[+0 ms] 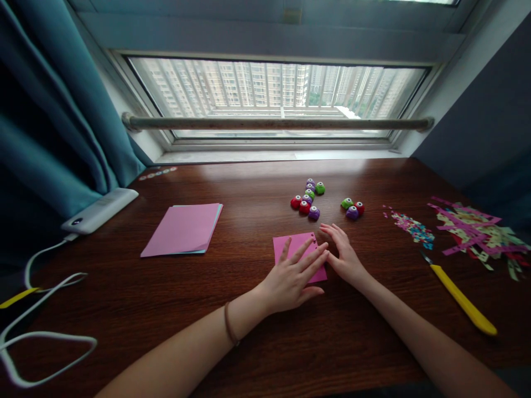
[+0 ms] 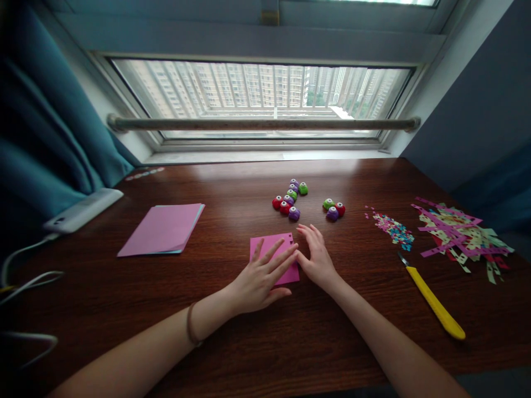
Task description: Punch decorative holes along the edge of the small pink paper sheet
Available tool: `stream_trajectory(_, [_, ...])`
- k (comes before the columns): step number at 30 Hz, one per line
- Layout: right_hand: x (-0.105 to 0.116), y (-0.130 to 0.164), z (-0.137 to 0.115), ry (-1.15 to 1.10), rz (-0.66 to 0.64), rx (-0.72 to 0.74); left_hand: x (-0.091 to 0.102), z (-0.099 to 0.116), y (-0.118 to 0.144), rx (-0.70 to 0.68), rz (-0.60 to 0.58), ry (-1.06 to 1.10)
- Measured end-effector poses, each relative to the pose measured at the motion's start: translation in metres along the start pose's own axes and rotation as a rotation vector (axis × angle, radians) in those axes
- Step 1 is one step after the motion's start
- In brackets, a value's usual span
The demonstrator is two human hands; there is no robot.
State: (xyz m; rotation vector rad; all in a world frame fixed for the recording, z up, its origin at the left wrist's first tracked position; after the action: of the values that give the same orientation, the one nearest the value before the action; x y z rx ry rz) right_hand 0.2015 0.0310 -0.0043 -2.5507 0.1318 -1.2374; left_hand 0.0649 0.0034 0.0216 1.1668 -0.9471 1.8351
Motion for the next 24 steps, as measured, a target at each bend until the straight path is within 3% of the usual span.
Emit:
stream_trajectory(5, [-0.005, 0.0, 0.004, 0.044, -0.018, 0.001, -0.003, -0.001, -0.002, -0.006, -0.053, 0.081])
stream_trajectory(24, [-0.013, -0.002, 0.01, 0.059, -0.004, -0.055, 0.001, -0.001, -0.005, 0.059, -0.045, 0.194])
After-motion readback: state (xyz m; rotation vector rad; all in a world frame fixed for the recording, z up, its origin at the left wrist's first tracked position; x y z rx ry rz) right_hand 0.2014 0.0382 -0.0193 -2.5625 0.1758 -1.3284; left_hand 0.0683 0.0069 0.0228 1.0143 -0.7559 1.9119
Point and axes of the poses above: each hand's wrist, its own y-axis away from the middle knuckle, its own x-axis out of the back of the hand, z = x × y, the point moved 7 cm from there along -y, towards the middle knuckle, and after that the axes turned 10 degrees about y, right-handed, at the moved point
